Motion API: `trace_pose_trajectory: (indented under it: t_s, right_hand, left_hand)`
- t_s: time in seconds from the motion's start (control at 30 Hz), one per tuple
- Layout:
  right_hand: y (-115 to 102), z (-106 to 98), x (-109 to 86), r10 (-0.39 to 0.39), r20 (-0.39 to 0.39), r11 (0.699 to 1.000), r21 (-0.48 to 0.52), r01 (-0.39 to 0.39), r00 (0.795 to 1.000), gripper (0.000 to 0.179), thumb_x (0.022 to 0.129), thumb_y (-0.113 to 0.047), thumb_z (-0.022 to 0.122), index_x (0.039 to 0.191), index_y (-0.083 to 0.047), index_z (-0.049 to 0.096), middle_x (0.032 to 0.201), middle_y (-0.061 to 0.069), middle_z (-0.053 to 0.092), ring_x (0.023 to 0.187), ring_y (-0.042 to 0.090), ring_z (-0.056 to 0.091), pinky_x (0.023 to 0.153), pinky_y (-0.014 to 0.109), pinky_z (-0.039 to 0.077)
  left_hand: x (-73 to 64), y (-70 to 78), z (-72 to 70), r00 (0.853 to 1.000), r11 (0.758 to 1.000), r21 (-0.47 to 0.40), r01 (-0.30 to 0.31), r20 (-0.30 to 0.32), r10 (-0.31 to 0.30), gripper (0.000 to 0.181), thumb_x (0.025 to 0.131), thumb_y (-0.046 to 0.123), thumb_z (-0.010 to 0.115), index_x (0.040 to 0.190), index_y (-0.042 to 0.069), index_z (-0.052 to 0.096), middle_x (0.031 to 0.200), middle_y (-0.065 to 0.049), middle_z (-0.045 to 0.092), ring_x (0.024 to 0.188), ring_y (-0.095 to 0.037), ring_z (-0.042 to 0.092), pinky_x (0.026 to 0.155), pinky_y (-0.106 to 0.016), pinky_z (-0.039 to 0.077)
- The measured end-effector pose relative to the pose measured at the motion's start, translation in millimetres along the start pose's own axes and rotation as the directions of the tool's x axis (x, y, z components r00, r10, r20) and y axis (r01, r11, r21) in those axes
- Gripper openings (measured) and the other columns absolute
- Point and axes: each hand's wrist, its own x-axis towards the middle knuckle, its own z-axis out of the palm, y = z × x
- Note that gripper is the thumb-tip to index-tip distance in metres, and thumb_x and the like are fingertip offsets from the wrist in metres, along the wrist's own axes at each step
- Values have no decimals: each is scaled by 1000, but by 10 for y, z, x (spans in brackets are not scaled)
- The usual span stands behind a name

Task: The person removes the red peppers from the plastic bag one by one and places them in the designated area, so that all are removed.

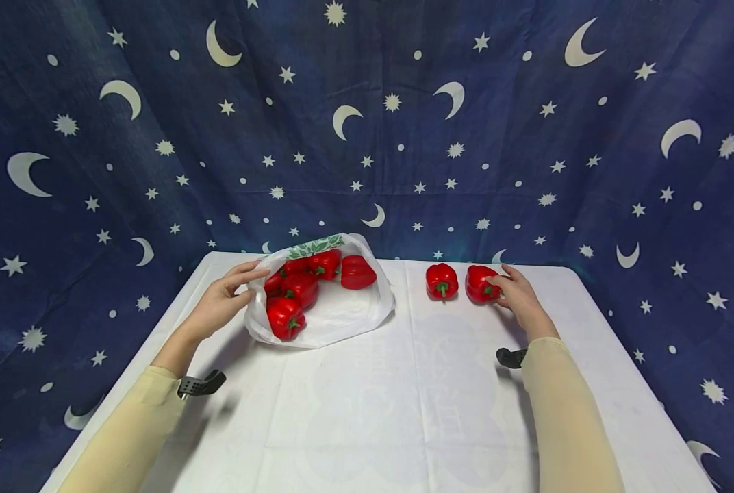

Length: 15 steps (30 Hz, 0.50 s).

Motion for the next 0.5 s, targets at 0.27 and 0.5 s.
trace_pose_trajectory:
  t_s: [0.27, 0.5]
  right_hand:
    - [-98, -216, -156, -170, -111, 985, -57, 165, 979, 80, 104, -44, 51, 165, -9, 12, 166, 24, 21, 147, 44, 29, 113, 56, 34]
    - [-315, -218, -340, -303, -107, 951, -100, 292, 947, 75, 105, -40, 52, 164, -9, 18, 164, 21, 28, 144, 37, 36, 109, 37, 42]
  left_hand:
    - [11, 22, -4, 1000, 1000, 12, 21, 7, -21, 44, 99, -4, 51, 141, 3, 61, 160, -11, 37, 150, -33, 27, 117, -65, 21]
    - [2, 35, -12, 1000, 1000, 4, 26, 10, -26, 44, 100, -3, 50, 142, 2, 61, 161, -12, 36, 150, -33, 26, 116, -67, 19]
